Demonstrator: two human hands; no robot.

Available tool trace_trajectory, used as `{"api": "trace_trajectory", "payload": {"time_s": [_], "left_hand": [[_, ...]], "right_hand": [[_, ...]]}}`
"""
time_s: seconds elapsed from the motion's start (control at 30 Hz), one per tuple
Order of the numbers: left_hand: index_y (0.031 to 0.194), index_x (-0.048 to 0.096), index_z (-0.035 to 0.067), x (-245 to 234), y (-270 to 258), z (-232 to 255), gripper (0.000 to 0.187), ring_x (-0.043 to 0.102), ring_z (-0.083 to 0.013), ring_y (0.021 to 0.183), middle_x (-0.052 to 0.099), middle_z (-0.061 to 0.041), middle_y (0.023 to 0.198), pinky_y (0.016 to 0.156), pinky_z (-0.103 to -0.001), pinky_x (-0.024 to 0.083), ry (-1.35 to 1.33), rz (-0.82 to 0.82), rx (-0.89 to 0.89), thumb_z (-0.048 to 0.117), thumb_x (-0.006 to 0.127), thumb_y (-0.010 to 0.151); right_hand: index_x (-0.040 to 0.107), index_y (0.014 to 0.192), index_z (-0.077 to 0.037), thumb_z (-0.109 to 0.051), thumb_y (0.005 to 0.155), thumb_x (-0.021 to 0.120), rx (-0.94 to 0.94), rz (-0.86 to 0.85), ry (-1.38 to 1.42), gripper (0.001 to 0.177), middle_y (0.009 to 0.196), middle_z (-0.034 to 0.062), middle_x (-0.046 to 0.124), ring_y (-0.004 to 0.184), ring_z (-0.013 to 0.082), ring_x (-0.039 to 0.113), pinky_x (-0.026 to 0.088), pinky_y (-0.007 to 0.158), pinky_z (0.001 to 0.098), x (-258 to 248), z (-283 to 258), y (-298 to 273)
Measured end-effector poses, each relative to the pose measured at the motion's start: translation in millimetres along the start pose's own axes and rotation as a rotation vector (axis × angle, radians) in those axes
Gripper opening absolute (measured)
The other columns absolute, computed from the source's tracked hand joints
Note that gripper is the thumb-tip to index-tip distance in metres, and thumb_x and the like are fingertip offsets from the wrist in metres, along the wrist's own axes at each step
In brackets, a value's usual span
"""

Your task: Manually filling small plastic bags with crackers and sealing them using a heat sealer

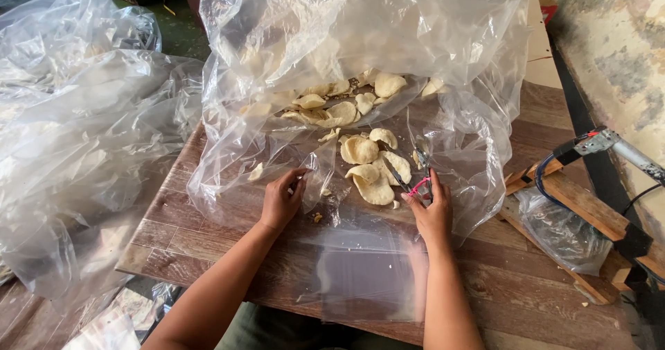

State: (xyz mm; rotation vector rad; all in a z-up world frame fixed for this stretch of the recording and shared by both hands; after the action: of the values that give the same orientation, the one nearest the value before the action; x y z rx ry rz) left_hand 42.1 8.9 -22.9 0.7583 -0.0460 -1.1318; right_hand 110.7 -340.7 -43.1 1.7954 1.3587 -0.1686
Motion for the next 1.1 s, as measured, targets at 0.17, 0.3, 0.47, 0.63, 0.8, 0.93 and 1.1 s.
{"api": "trace_trajectory", "payload": {"time_s": [0.17, 0.3, 0.47, 0.63, 0.8, 0.93, 1.1], "left_hand": [[0.113, 0.073, 0.008, -3.7, -1.6, 2.9, 0.023, 0.065, -0.0291, 0.058, 0.065, -0.012, 0.062, 0.065, -0.040, 0.053, -0.038, 0.009, -0.007, 0.006, 0.066, 0.091], [0.111, 0.073, 0.008, -3.2, 1.6, 0.1, 0.022, 0.065, -0.0280, 0.057, 0.064, -0.011, 0.061, 0.065, -0.039, 0.053, -0.063, 0.028, 0.004, 0.006, 0.067, 0.090], [0.111, 0.075, 0.011, -10.3, -2.8, 4.3, 0.021, 0.063, -0.0251, 0.055, 0.061, -0.008, 0.057, 0.063, -0.036, 0.053, -0.076, 0.044, -0.017, 0.009, 0.065, 0.093], [0.111, 0.076, 0.011, -16.4, -2.5, 12.5, 0.019, 0.060, -0.0232, 0.051, 0.060, -0.007, 0.053, 0.062, -0.035, 0.053, -0.162, 0.072, -0.010, 0.010, 0.065, 0.096], [0.110, 0.078, 0.012, -23.0, -1.9, 17.9, 0.018, 0.060, -0.0214, 0.049, 0.061, -0.005, 0.050, 0.062, -0.033, 0.053, -0.181, 0.110, 0.004, 0.010, 0.064, 0.097], [0.114, 0.077, 0.011, -23.1, -1.1, 30.2, 0.020, 0.061, -0.0214, 0.050, 0.063, -0.006, 0.051, 0.062, -0.033, 0.054, -0.216, 0.082, 0.001, 0.012, 0.063, 0.099], [0.120, 0.074, 0.012, -34.3, 12.9, 76.1, 0.024, 0.067, -0.0224, 0.053, 0.067, -0.007, 0.054, 0.063, -0.034, 0.054, -0.187, 0.015, -0.030, 0.015, 0.060, 0.101]], "right_hand": [[0.053, 0.150, -0.012, -0.043, 0.073, 0.088, 0.001, 0.004, -0.025, 0.090, 0.112, 0.0213, 0.060, 0.096, 0.0399, 0.065, 0.050, 0.084, 0.0483, -0.4, 0.1, -1.3], [0.052, 0.151, -0.012, -0.043, 0.074, 0.087, -0.004, 0.015, -0.030, 0.090, 0.113, 0.0218, 0.061, 0.097, 0.0401, 0.066, 0.050, 0.084, 0.0484, -3.2, -6.2, 0.4], [0.053, 0.150, -0.012, -0.034, 0.073, 0.087, -0.059, -0.021, 0.016, 0.087, 0.113, 0.0215, 0.064, 0.092, 0.0395, 0.067, 0.052, 0.079, 0.0492, -8.0, -14.6, -4.3], [0.058, 0.147, -0.020, -0.032, 0.066, 0.091, -0.156, -0.123, 0.060, 0.089, 0.116, 0.0115, 0.068, 0.091, 0.0285, 0.069, 0.054, 0.079, 0.0400, -17.1, -39.4, 0.7], [0.060, 0.144, -0.030, -0.023, 0.067, 0.088, -0.255, -0.236, -0.205, 0.082, 0.114, 0.0068, 0.071, 0.097, 0.0333, 0.069, 0.053, 0.084, 0.0477, -24.6, -53.6, 1.4], [0.063, 0.135, -0.048, -0.035, 0.079, 0.080, -0.115, -0.201, -0.606, 0.060, 0.110, -0.0090, 0.071, 0.095, 0.0211, 0.071, 0.053, 0.083, 0.0414, -23.6, -45.2, -4.4], [0.069, 0.126, -0.047, -0.034, 0.085, 0.076, 0.174, -0.283, -0.413, 0.043, 0.111, -0.0076, 0.073, 0.100, 0.0256, 0.071, 0.055, 0.084, 0.0429, -49.9, -69.8, 1.3]]}}
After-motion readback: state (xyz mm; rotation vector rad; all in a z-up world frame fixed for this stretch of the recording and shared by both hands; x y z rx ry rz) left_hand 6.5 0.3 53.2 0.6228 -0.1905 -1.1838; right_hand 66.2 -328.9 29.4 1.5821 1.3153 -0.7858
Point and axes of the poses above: each hand's wrist, its own y-axis towards the middle knuckle, its own x-axis out of the palm, z = x × y, the point moved 4 cm from there along y, towards the middle knuckle
